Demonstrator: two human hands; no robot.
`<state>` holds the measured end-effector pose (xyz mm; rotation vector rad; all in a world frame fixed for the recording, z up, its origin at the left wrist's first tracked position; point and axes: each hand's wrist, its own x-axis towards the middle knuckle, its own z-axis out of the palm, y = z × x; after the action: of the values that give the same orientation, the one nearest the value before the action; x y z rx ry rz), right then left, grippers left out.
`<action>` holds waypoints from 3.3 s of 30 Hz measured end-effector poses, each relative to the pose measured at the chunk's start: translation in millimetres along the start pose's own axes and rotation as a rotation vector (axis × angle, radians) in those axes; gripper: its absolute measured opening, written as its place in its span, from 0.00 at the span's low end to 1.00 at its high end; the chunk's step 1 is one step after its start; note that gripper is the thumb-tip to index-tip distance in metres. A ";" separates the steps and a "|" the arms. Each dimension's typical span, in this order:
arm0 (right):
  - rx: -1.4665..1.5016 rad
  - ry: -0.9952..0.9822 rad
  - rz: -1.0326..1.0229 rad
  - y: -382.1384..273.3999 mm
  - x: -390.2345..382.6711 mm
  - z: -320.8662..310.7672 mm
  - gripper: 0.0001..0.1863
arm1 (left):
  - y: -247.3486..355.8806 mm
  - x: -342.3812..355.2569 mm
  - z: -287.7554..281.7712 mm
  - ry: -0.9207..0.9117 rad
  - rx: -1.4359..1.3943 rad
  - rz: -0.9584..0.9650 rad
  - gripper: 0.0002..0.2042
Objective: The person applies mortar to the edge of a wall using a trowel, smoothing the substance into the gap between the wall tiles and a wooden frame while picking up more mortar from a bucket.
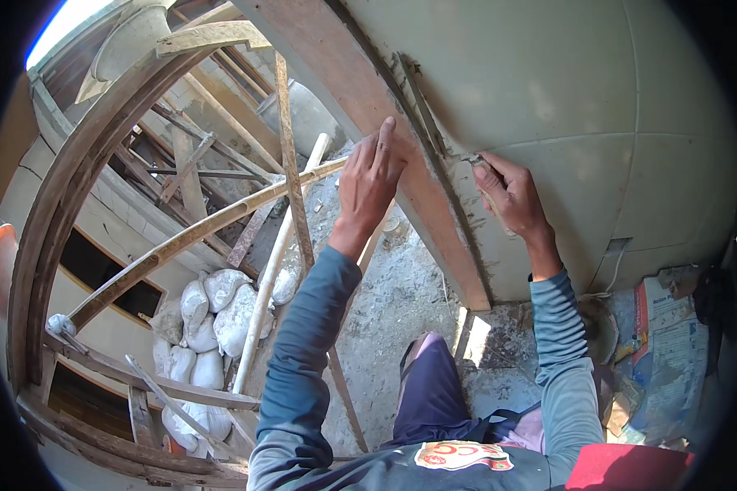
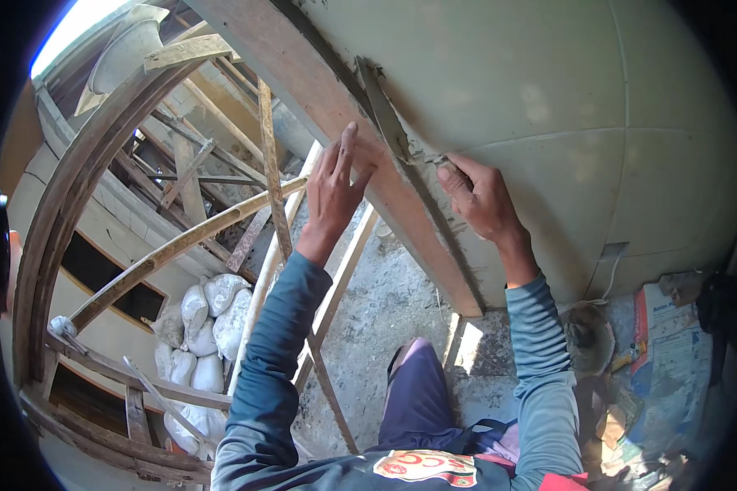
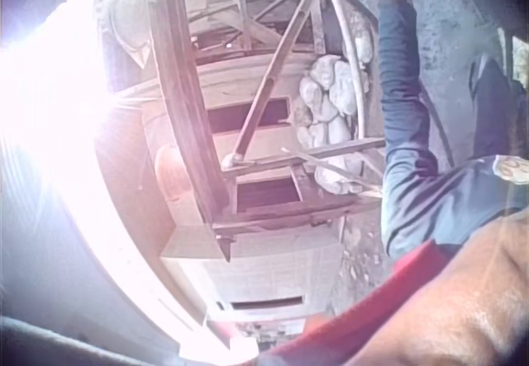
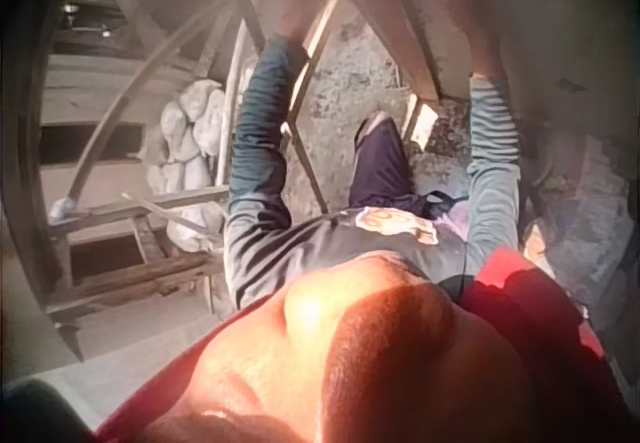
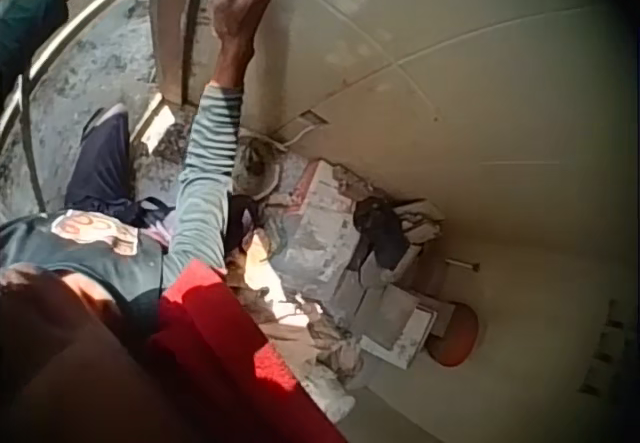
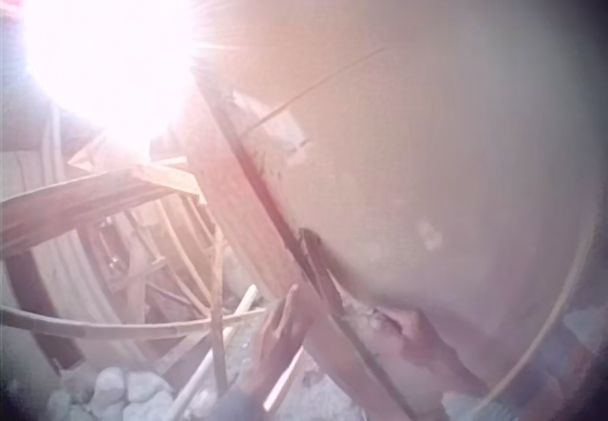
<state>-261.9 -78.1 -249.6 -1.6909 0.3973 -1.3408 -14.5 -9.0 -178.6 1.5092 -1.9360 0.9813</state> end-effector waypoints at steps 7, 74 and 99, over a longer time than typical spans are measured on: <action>-0.358 0.100 -0.311 -16.9 -0.3 19.9 0.22 | 2.3 29.6 -17.4 0.142 0.169 0.077 0.53; -0.321 -0.015 -0.043 0.2 -22.3 8.5 0.23 | -24.6 82.1 -59.9 0.102 0.304 0.220 0.49; -0.028 -0.050 -0.024 68.3 -40.9 -14.4 0.22 | -26.4 82.5 -64.3 0.080 0.421 0.278 0.49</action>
<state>-270.6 -91.6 -328.9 -1.7540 0.3697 -1.3134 -14.2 -12.2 -70.7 1.4023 -2.0016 1.6293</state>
